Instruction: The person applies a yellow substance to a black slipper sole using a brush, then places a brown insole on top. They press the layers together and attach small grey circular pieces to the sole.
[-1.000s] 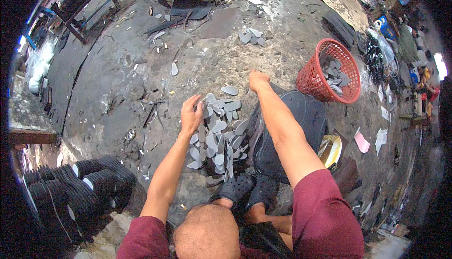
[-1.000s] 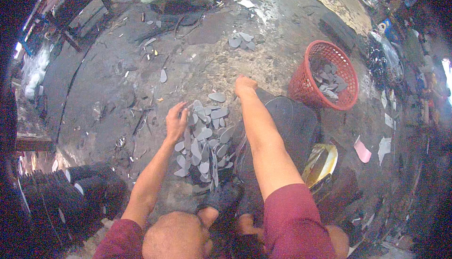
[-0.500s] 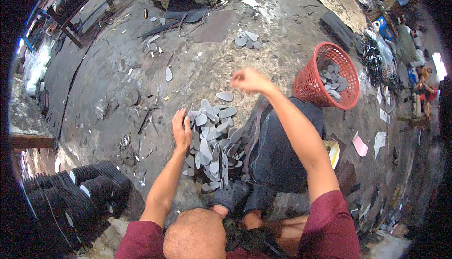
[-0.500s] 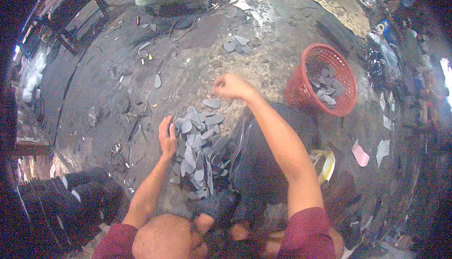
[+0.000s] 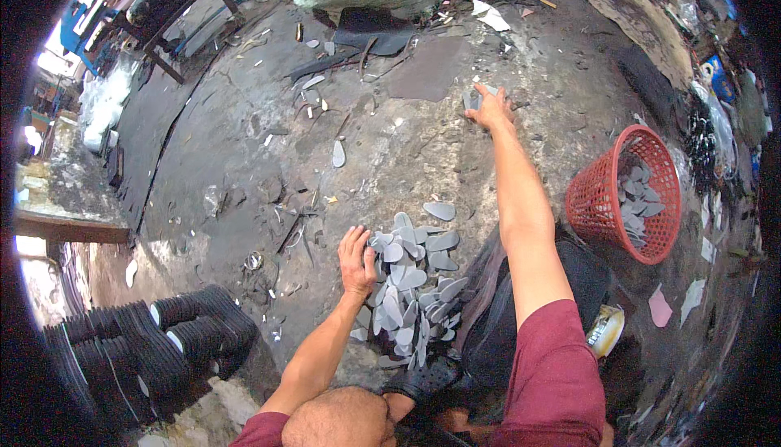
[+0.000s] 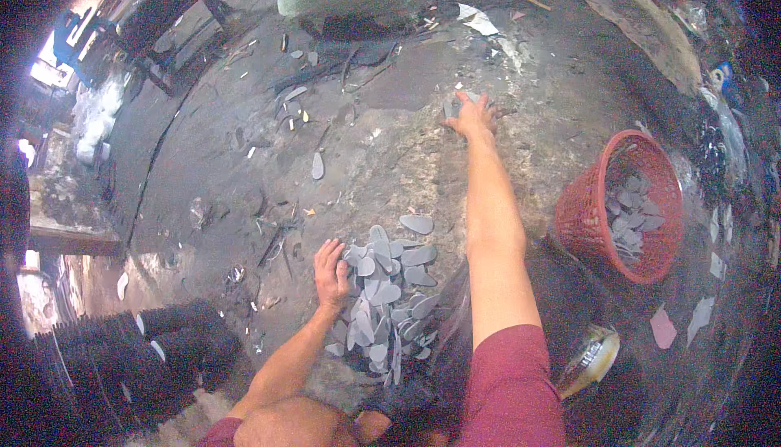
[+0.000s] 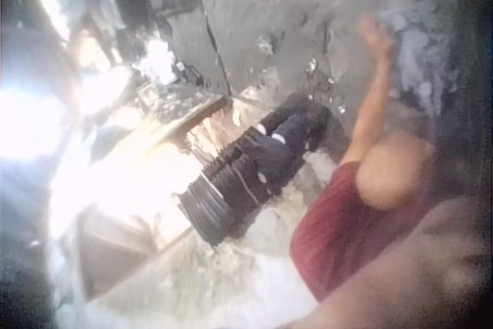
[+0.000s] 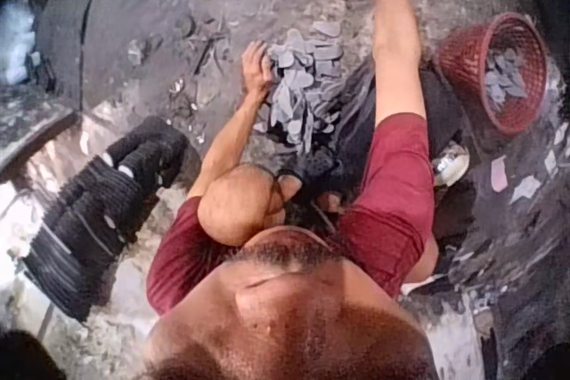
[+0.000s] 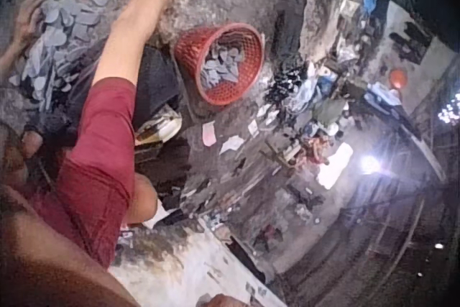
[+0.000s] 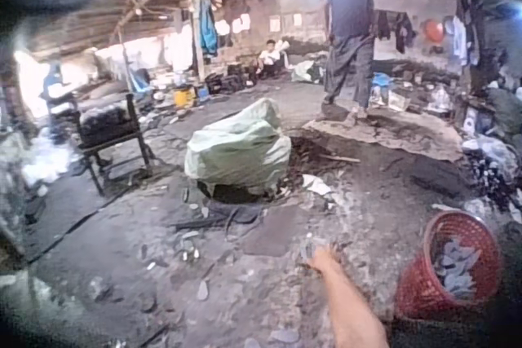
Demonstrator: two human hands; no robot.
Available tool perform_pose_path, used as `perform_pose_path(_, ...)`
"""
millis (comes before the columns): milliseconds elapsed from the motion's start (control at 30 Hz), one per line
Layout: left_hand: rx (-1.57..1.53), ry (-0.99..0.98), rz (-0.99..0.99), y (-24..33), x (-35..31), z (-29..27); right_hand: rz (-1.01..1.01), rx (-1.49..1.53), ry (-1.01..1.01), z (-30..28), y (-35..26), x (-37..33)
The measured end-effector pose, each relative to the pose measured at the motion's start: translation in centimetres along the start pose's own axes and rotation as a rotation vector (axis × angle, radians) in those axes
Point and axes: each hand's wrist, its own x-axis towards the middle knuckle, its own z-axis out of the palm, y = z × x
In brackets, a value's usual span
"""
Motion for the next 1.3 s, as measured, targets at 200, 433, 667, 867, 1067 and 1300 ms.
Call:
perform_pose_path(200, -0.036, 0.021, -0.046, 0.2, -0.1, -0.3, -0.155, -0.035, -0.006, -2.9, -0.1, -3.3)
perform_pose_path(433, -0.235, -0.026, -0.112, -1.1, 0.6, 0.6, -0.549, -0.035, -0.227, -5.5, 0.6, -16.6)
perform_pose_path(667, -0.419, -0.138, -0.282, -1.3, 2.9, -2.8, -0.510, -0.054, -0.364, -5.4, 0.0, -37.3)
perform_pose_path(867, -0.143, -0.110, -0.110, 6.2, -0.7, -5.4, -0.460, -0.059, -0.287, -5.6, 0.6, -44.3)
perform_pose_path(1067, -0.280, -0.186, 0.058, 6.5, -2.6, -6.2, -0.631, -0.121, -0.169, -15.5, 2.9, -47.3)
perform_pose_path(1300, -0.469, -0.258, -0.058, 11.9, -2.4, -8.0, -0.640, -0.534, 0.152, -27.1, 16.7, -43.5)
